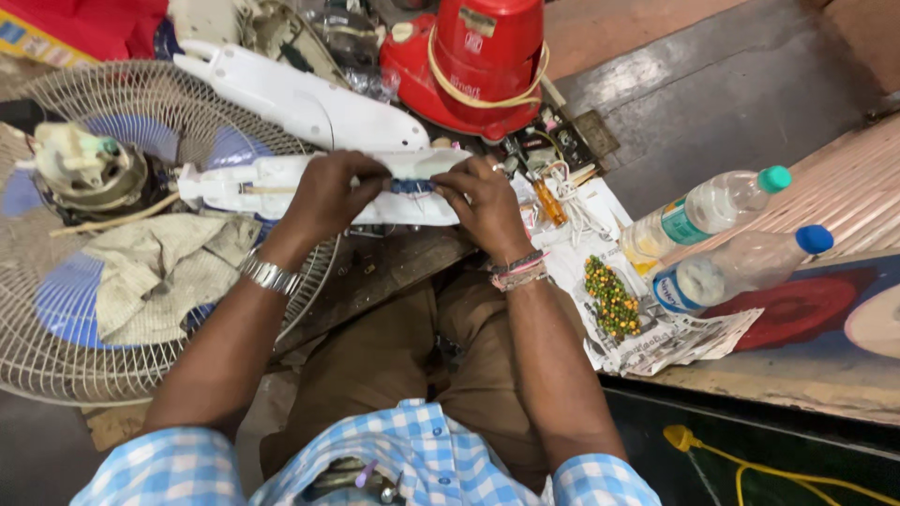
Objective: The person is repairing a ceiling fan by connecting wires to a capacitor inside the fan housing. They use pliers to strip and twist wires, then secure connections by hand.
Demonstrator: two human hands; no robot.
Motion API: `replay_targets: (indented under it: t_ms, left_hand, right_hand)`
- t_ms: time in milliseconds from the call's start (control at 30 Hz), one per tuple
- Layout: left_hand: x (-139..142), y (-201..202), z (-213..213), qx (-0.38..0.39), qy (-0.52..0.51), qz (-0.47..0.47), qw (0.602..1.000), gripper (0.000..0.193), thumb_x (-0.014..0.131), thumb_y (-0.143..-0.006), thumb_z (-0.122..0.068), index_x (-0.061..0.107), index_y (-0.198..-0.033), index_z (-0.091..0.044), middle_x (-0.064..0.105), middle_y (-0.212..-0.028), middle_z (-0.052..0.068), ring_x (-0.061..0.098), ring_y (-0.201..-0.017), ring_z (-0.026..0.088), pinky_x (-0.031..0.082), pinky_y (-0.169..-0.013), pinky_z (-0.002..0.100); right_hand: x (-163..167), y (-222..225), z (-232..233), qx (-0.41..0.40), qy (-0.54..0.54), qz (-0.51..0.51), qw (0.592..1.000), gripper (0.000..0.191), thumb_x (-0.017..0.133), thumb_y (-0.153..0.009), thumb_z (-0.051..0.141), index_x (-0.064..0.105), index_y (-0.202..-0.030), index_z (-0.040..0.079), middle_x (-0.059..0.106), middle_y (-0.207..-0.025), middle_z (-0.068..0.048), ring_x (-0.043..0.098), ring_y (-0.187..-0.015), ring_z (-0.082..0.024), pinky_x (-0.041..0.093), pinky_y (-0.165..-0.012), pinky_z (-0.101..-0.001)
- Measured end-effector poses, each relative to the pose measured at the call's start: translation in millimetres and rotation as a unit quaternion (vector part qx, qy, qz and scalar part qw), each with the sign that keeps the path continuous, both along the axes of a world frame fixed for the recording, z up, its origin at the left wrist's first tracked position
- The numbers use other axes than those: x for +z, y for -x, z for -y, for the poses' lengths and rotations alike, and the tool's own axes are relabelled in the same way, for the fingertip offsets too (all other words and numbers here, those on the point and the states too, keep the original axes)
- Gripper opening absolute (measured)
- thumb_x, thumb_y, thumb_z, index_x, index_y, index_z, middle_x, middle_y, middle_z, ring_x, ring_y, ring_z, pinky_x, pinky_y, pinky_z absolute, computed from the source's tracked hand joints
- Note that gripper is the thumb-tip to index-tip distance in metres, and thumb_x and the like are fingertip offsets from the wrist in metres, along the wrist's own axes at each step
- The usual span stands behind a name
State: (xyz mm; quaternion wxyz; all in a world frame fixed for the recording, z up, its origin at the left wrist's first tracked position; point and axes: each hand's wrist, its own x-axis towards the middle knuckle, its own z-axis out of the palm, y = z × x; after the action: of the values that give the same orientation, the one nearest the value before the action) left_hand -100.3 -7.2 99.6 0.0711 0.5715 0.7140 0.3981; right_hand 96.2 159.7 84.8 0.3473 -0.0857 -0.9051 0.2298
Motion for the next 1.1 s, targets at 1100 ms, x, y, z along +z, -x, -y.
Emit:
replay_targets:
  t_ms: [1100]
  left_hand:
    - [36.3, -11.8, -7.9, 0.054, -0.098, -0.081, 0.99, 0.012, 0.077, -0.091, -0.012, 0.075, -0.091, 0.0, 0.073, -0.084, 0.018, 0.07, -0.075, 0.034, 0.053, -0.067, 0.041]
  right_hand:
    - [4.5, 9.2, 15.1, -0.003, 0.01, 0.008, 1.0, 0.012, 0.08, -0.088, 0.011, 0.077, -0.1, 0.01, 0.066, -0.09, -0.008, 0.064, -0.087, -0.029, 0.051, -0.077, -0.0409]
